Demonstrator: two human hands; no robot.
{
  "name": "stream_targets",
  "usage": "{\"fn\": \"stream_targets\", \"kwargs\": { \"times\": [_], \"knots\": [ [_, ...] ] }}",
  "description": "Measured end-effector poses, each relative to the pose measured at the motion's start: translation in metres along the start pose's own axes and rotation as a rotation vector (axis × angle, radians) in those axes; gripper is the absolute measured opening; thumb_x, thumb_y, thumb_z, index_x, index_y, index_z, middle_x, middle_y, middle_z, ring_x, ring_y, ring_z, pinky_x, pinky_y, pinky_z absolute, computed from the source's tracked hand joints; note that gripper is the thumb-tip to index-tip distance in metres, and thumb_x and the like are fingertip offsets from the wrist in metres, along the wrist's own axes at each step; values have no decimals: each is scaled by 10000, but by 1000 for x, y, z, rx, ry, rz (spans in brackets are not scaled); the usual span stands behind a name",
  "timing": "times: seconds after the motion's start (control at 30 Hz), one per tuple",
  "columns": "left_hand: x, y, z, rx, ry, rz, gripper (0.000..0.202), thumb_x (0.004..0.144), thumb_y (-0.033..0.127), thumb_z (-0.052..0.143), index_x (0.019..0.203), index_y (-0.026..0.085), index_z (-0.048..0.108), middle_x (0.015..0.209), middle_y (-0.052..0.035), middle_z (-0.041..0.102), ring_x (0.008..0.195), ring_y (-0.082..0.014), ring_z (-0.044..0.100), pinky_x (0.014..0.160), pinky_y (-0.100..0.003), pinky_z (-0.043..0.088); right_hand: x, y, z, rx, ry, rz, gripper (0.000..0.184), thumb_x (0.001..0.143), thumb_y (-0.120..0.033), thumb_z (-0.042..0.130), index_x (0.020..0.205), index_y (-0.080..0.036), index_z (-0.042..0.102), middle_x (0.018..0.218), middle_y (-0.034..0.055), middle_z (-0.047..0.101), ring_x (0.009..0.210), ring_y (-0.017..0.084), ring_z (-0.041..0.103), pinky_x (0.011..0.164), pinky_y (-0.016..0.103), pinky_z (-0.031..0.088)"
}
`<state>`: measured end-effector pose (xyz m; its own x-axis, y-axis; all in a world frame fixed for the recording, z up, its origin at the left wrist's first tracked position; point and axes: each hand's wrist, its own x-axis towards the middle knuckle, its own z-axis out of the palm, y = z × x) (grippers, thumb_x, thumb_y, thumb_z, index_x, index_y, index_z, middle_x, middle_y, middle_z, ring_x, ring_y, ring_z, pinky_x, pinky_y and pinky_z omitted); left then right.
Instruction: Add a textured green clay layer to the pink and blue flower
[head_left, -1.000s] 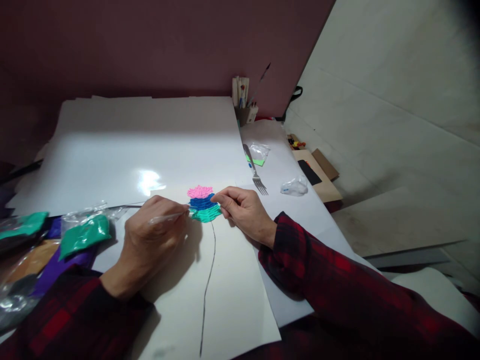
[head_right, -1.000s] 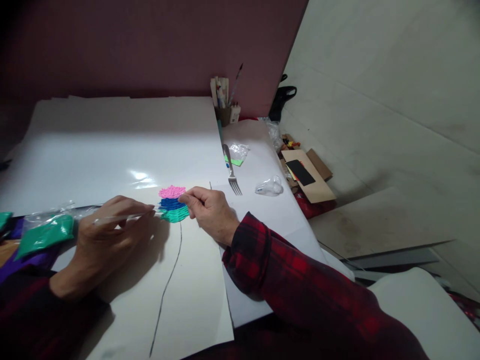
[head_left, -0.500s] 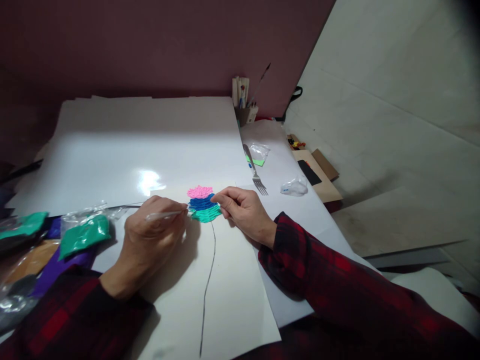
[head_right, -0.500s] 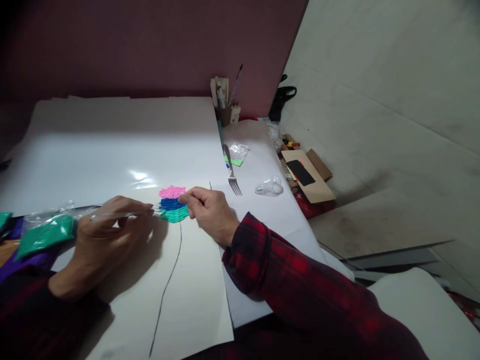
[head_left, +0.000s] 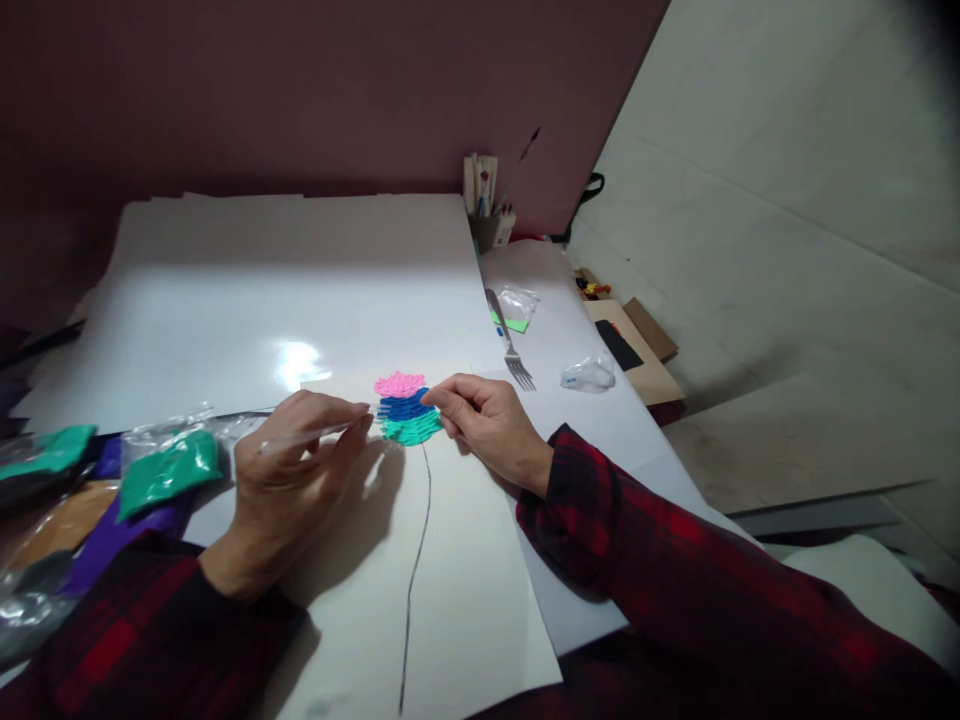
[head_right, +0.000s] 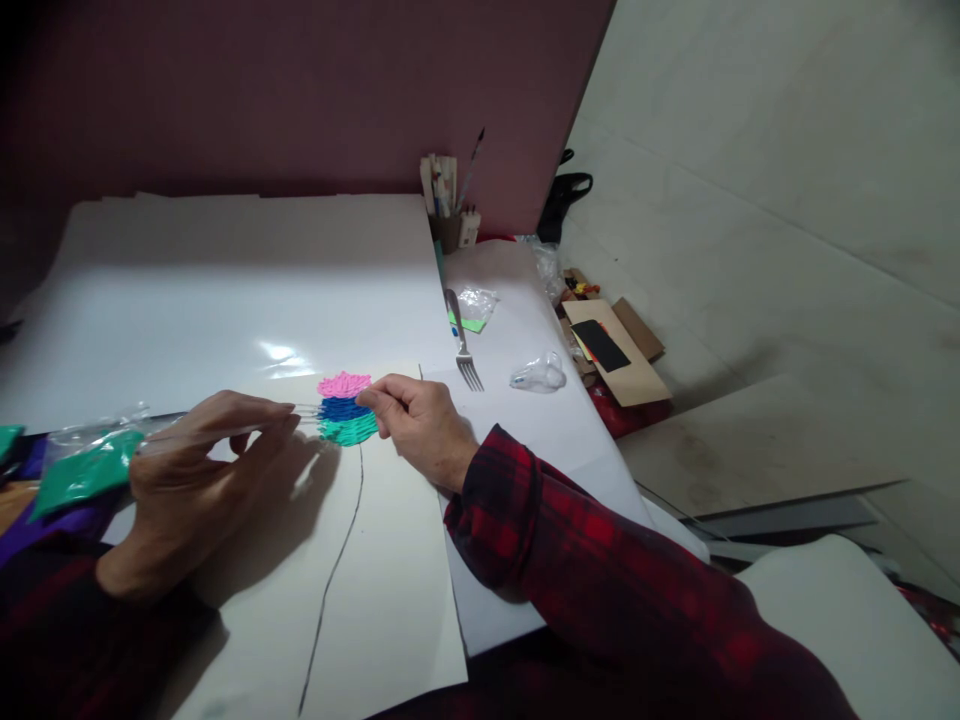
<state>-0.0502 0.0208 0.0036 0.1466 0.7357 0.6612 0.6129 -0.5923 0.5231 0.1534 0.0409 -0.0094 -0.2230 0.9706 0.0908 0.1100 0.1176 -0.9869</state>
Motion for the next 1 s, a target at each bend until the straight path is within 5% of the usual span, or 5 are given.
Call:
{"fn": "stream_targets", "kwargs": {
  "times": [0.57,0.83,1.0],
  "knots": [
    [1,0,1,82,-70,29,139,696,86,704,780,183,649,686,6,622,581,-125,538,519,-262,439,0,1,-1,-8,-9,-4,265,895,-392,543,787,-169,635,545,-45,479,474,66,382,451,207,329],
    [3,6,-4,-2,109,45,206,697,28,676,799,205,645,710,18,634,594,-123,527,516,-273,412,0,0,-1,26,-9,9,267,880,-406,563,791,-166,642,552,-45,477,476,66,392,446,205,336],
    [0,6,-3,35,80,-18,146,727,78,665,790,205,630,687,34,616,599,-106,524,488,-244,396,0,0,0,39,9,16,275,875,-411,570,772,-165,638,547,-49,481,443,53,383,424,200,320]
  ]
}}
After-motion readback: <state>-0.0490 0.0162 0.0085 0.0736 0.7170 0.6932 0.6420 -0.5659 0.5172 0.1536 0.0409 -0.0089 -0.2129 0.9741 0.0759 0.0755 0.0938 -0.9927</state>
